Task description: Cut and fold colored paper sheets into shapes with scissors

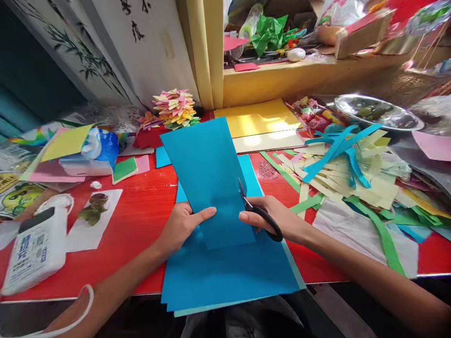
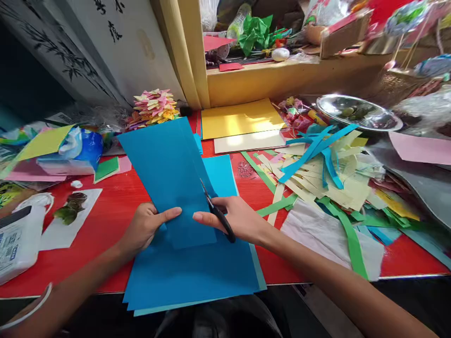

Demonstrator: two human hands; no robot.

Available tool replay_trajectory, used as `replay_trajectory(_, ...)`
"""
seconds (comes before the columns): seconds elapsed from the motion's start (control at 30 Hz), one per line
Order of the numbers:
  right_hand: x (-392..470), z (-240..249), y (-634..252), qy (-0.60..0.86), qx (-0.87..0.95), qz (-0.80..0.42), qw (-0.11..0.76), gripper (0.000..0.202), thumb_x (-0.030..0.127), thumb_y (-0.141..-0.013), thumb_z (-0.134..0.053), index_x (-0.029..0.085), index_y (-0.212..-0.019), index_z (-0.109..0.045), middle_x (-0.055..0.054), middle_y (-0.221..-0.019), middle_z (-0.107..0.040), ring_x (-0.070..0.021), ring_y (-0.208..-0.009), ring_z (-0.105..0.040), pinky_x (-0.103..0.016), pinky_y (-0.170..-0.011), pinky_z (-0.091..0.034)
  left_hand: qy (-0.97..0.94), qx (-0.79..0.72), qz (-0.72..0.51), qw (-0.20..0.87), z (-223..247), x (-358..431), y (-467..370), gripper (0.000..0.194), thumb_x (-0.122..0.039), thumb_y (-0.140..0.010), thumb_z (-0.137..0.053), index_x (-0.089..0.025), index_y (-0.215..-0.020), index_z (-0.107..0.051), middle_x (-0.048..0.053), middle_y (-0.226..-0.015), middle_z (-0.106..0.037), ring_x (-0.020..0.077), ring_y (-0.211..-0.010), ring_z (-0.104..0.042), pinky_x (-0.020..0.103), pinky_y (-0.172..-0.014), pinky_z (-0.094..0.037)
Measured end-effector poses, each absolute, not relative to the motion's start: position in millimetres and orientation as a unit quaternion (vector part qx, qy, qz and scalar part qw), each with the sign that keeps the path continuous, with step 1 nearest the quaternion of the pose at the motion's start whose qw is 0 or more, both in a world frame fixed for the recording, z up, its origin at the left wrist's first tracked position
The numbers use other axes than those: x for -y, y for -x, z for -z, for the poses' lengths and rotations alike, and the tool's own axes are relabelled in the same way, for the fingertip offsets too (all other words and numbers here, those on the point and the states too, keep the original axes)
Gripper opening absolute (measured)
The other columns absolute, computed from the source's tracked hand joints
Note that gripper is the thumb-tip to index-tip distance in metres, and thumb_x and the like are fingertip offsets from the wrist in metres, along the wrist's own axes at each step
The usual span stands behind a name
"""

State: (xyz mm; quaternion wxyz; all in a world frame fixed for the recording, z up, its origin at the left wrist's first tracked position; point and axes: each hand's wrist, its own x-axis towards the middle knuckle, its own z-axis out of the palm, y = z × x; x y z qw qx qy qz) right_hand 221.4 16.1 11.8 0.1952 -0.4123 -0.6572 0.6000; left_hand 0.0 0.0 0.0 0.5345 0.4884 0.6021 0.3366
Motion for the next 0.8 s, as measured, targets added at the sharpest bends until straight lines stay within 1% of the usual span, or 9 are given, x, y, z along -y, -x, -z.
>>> replay_trajectory(0.17, -18, -7, -224, 0.427, 0.651, -0.594, 0.201, 0.042, 0.056, -0.077, -0.059, 0.018, -0.067, -0.043, 0.004, -0.058, -0.034, -0.0094, -0.052, -0.039, -0.023, -0.047, -0.028, -0.501, -0.584, -0.330, 0.546, -2, 1, -2, 0.038, -0.044, -0.063, -0.071, -0.016, -0.048, -0.050, 0.001, -0.052, -0.058, 0.0140, -0.051, -0.054, 0.026, -0.046, -0.042)
replay_trajectory(0.33, -15, -16, -221, 0.446, 0.651, -0.580, 0.203, 0.043, 0.056, -0.075, -0.060, 0.017, -0.067, -0.043, 0.004, -0.059, -0.034, -0.0092, -0.054, -0.039, -0.022, -0.048, -0.025, -0.513, -0.576, -0.324, 0.548, -1, 2, -2, 0.048, -0.044, -0.065, -0.071, -0.017, -0.042, -0.038, -0.004, -0.043, -0.045, 0.0077, -0.041, -0.041, 0.023, -0.039, -0.033)
replay_trajectory(0.4, -14, -19, -220, 0.452, 0.648, -0.581, 0.196, 0.044, 0.056, -0.075, -0.061, 0.017, -0.066, -0.041, 0.005, -0.057, -0.034, -0.0088, -0.053, -0.037, -0.022, -0.048, -0.024, -0.510, -0.580, -0.335, 0.540, 0, 2, -2, 0.049, -0.042, -0.065, -0.071, -0.017, -0.042, -0.036, -0.005, -0.042, -0.042, 0.0061, -0.039, -0.038, 0.021, -0.037, -0.031)
replay_trajectory(0.47, -13, -20, -221, 0.450, 0.644, -0.589, 0.192, 0.045, 0.056, -0.074, -0.061, 0.018, -0.064, -0.040, 0.005, -0.055, -0.032, -0.0081, -0.051, -0.034, -0.022, -0.046, -0.022, -0.493, -0.577, -0.350, 0.548, 0, 2, -2, 0.044, -0.041, -0.066, -0.072, -0.016, -0.045, -0.042, -0.004, -0.045, -0.048, 0.0073, -0.042, -0.043, 0.021, -0.040, -0.037)
replay_trajectory(0.53, -13, -20, -221, 0.443, 0.641, -0.597, 0.191, 0.045, 0.056, -0.075, -0.060, 0.018, -0.064, -0.040, 0.006, -0.055, -0.033, -0.0078, -0.050, -0.033, -0.022, -0.045, -0.022, -0.471, -0.561, -0.367, 0.573, -1, 2, -2, 0.033, -0.039, -0.066, -0.072, -0.015, -0.053, -0.053, -0.001, -0.057, -0.060, 0.0110, -0.052, -0.054, 0.023, -0.049, -0.047)
replay_trajectory(0.6, -13, -20, -221, 0.441, 0.641, -0.600, 0.188, 0.044, 0.056, -0.076, -0.060, 0.018, -0.065, -0.040, 0.005, -0.055, -0.034, -0.0079, -0.050, -0.033, -0.022, -0.045, -0.023, -0.457, -0.542, -0.377, 0.596, -3, 1, -2, 0.026, -0.038, -0.067, -0.072, -0.015, -0.063, -0.060, 0.001, -0.067, -0.065, 0.0141, -0.062, -0.059, 0.026, -0.058, -0.052)
replay_trajectory(0.63, -13, -20, -221, 0.443, 0.641, -0.599, 0.184, 0.043, 0.055, -0.076, -0.059, 0.018, -0.066, -0.041, 0.005, -0.055, -0.034, -0.0080, -0.050, -0.034, -0.022, -0.046, -0.023, -0.457, -0.538, -0.377, 0.600, -3, 1, -2, 0.025, -0.037, -0.067, -0.072, -0.015, -0.065, -0.061, 0.001, -0.069, -0.066, 0.0145, -0.063, -0.060, 0.027, -0.059, -0.052)
replay_trajectory(0.7, -13, -22, -221, 0.451, 0.641, -0.593, 0.182, 0.043, 0.055, -0.076, -0.060, 0.018, -0.066, -0.041, 0.005, -0.056, -0.033, -0.0083, -0.051, -0.035, -0.022, -0.047, -0.023, -0.465, -0.540, -0.364, 0.600, -3, 1, -1, 0.028, -0.037, -0.067, -0.072, -0.015, -0.059, -0.058, 0.001, -0.062, -0.063, 0.0134, -0.058, -0.058, 0.025, -0.054, -0.050)
replay_trajectory(0.8, -14, -25, -220, 0.459, 0.636, -0.590, 0.194, 0.042, 0.053, -0.075, -0.062, 0.017, -0.066, -0.042, 0.005, -0.057, -0.034, -0.0086, -0.052, -0.037, -0.022, -0.048, -0.024, -0.489, -0.556, -0.340, 0.580, -1, 1, -2, 0.041, -0.041, -0.066, -0.071, -0.015, -0.046, -0.046, -0.001, -0.050, -0.053, 0.0098, -0.046, -0.048, 0.023, -0.044, -0.043)
